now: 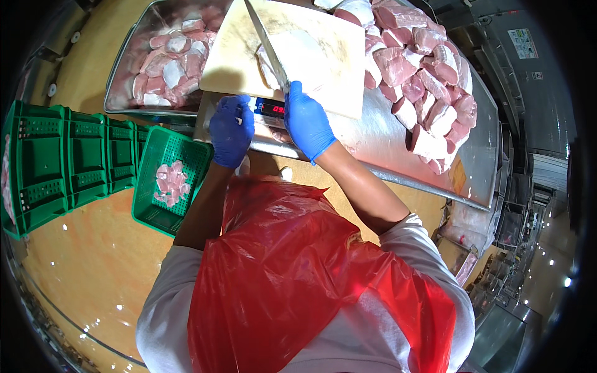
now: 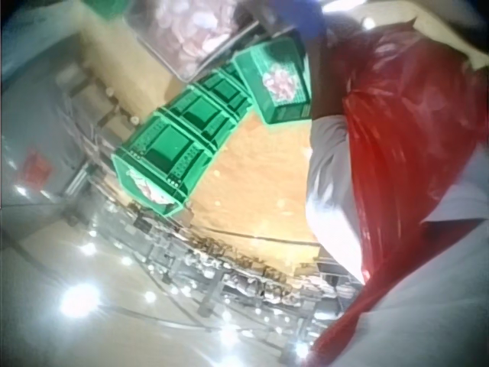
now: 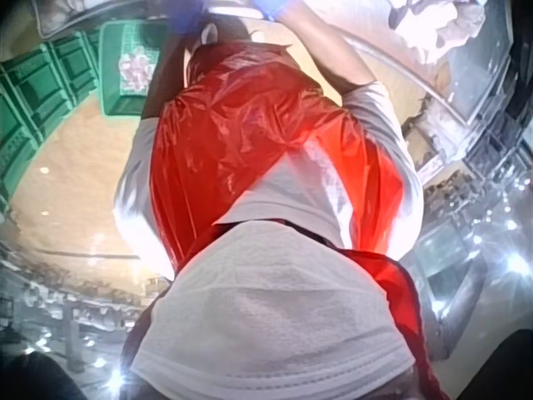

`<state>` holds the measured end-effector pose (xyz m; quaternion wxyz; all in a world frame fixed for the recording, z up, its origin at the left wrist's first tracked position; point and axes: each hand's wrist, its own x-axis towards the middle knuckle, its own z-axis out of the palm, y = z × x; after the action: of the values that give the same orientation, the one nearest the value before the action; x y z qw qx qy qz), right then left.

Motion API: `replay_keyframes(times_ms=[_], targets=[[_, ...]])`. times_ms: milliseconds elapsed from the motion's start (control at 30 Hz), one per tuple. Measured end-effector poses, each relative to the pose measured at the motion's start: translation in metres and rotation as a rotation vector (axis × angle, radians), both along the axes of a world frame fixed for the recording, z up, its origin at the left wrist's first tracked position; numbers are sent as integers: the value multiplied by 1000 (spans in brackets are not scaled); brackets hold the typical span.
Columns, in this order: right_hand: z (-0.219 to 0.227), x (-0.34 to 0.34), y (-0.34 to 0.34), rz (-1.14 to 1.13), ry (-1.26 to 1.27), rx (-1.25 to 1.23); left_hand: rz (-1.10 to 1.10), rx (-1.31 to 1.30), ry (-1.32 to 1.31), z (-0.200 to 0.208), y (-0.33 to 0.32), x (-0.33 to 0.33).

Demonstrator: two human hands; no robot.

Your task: The person cuts large pieces of pork belly into smaller chunks using a knife on a cutting board. The cut pieces are placed into a green basket. The person wears blue gloves and a red apron.

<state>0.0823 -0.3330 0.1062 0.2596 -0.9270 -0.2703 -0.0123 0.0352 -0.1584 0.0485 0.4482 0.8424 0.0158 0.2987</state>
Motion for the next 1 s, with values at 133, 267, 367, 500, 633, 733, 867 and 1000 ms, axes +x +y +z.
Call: replay_keyframes(times_ms=[133,267,367,500,633,733,867,1000], targets=[[-24,-51,-64,0,264,-227,103,27,-9,-4,18,-2],[27,-104,-120,-92,537,-485,155,-128,56,-8,23,0],[52,-109,-121,-117,446,-463,65,-292,-2,10,-11,10],[51,-72,-71,-64,193,-238,-6,-258,139,-5,-31,49],[36,-23,-8,-26,54,-142,148,-423,63,-2,-32,52],[34,-6,12,12,91,-194,155,-356,73,-9,-28,47],[29,-26,-32,70,135,-378,152,-301,3,-12,-22,41],[66,-72,-121,57,285,-572,346,-270,137,-24,23,-4]])
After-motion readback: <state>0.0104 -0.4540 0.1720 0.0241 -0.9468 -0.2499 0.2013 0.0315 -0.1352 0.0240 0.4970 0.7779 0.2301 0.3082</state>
